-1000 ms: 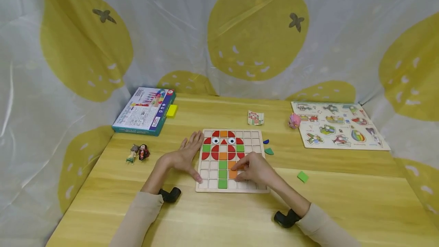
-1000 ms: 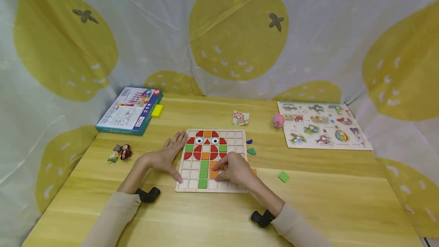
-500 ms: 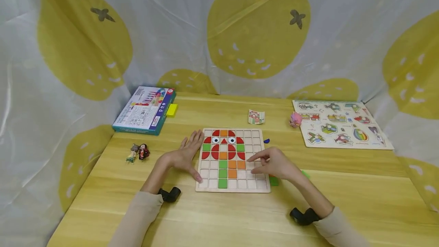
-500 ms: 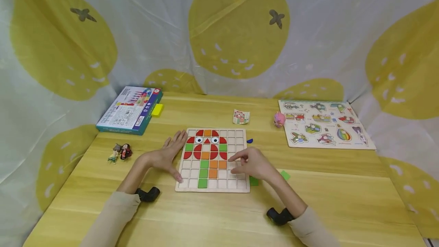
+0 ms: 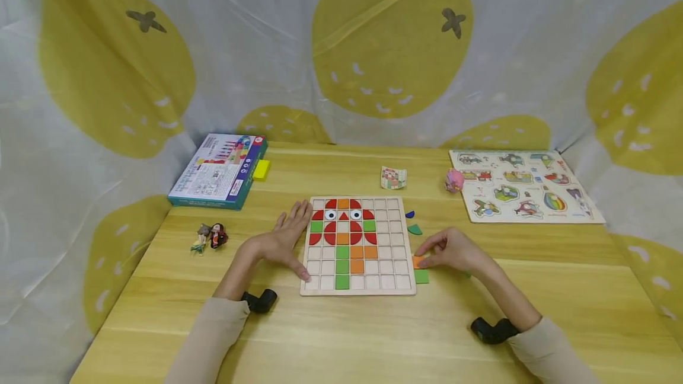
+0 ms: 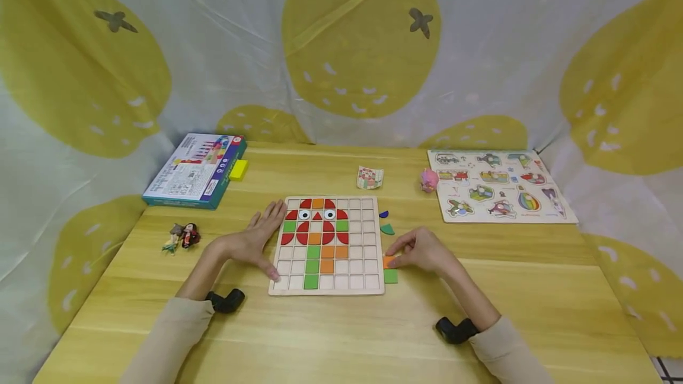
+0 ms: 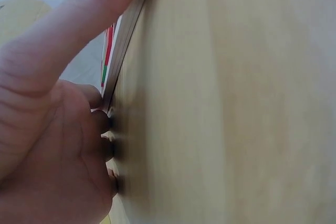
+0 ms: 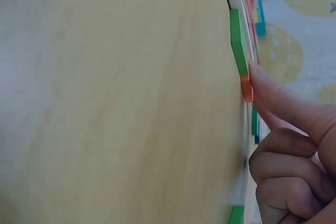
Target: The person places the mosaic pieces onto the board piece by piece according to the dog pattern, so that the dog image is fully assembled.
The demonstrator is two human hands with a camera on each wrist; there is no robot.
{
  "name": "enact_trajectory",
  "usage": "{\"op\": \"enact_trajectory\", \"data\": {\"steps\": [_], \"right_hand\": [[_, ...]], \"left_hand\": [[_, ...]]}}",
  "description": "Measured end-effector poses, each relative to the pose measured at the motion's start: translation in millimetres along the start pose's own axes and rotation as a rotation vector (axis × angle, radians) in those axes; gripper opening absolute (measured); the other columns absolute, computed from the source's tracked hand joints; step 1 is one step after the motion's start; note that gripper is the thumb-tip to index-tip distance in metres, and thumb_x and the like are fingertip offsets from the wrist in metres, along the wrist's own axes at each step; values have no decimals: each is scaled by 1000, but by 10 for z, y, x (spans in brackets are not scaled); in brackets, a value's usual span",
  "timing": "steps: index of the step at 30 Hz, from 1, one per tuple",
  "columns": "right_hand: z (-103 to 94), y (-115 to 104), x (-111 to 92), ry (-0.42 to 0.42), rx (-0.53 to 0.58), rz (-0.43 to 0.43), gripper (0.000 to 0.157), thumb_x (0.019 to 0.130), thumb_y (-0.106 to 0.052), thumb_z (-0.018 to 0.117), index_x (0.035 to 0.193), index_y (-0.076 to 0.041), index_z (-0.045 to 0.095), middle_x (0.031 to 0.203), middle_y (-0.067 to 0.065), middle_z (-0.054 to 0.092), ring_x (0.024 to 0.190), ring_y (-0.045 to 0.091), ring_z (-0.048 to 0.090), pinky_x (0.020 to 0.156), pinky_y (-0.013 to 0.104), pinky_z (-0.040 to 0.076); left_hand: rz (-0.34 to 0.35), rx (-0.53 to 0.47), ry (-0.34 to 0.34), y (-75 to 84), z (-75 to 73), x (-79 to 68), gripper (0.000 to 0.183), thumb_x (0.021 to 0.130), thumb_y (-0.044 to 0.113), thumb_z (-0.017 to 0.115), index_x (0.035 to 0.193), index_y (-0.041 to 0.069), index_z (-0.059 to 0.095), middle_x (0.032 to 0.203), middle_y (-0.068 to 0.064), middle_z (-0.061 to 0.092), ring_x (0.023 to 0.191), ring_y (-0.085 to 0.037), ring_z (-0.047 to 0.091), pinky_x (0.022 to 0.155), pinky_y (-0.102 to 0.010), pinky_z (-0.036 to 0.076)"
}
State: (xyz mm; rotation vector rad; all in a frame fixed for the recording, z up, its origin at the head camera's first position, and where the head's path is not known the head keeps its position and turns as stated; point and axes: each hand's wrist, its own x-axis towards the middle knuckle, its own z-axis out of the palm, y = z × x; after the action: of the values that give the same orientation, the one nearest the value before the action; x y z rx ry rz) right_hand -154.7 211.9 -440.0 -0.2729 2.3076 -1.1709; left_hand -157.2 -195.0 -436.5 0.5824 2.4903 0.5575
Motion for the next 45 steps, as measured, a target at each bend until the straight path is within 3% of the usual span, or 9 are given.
{"op": "enact_trajectory", "data": {"steps": [6,9,17,21,26,32,38,45], "right_hand": [[-118,47,-34,88,-11,38,28,72,-20,85,95,-7,76,57,-4,36,52,9,31,47,20,27],[-135,54,-51,80,-11,50,32,70,-19,86,97,-7,74,57,-4,35,53,9,31,48,20,28],[-103,-4,-56,85,-155,-46,22,75,-16,82,93,-9,73,60,-2,41,55,8,35,48,19,29],[9,-149,-25,94,-164,-105,20,78,-20,80,95,-12,73,63,-3,42,56,7,35,49,19,29],[280,-384,43,17,-89,-136,21,77,-22,81,95,-15,74,60,-3,39,55,9,34,49,19,27],[530,-545,133,-18,-138,-184,19,75,-20,83,91,-13,74,55,-4,40,51,8,34,48,18,26],[621,-604,164,18,-173,-184,20,73,-21,84,89,-14,74,54,-4,40,48,8,34,47,18,25],[662,-624,181,5,-143,-192,19,71,-17,85,88,-16,78,52,-3,40,49,8,32,47,17,24]], "left_hand": [[10,-6,-3,-19,31,30,152,52,60,86,153,5,-14,160,-15,-23,148,-35,-22,120,-58,-8],[9,-7,-6,-25,36,27,152,53,60,86,153,5,-14,160,-16,-23,148,-35,-22,120,-58,-8],[2,-11,-9,-26,9,4,152,53,62,85,153,6,-15,160,-14,-24,148,-34,-23,121,-57,-8],[-5,-8,-12,-31,8,-8,152,53,61,85,153,7,-15,160,-14,-25,148,-33,-23,121,-57,-9],[2,-10,-15,-30,9,-6,152,54,61,85,152,6,-16,159,-15,-25,148,-34,-23,120,-58,-9],[18,-1,-13,-26,-4,13,152,53,62,85,152,5,-16,159,-16,-25,148,-35,-23,120,-59,-9],[12,-10,-12,-39,-9,22,153,53,62,85,152,5,-16,159,-16,-25,148,-35,-23,120,-59,-9],[9,-8,-10,-38,2,27,153,52,62,85,153,6,-15,160,-15,-25,148,-35,-22,120,-58,-9]]}}
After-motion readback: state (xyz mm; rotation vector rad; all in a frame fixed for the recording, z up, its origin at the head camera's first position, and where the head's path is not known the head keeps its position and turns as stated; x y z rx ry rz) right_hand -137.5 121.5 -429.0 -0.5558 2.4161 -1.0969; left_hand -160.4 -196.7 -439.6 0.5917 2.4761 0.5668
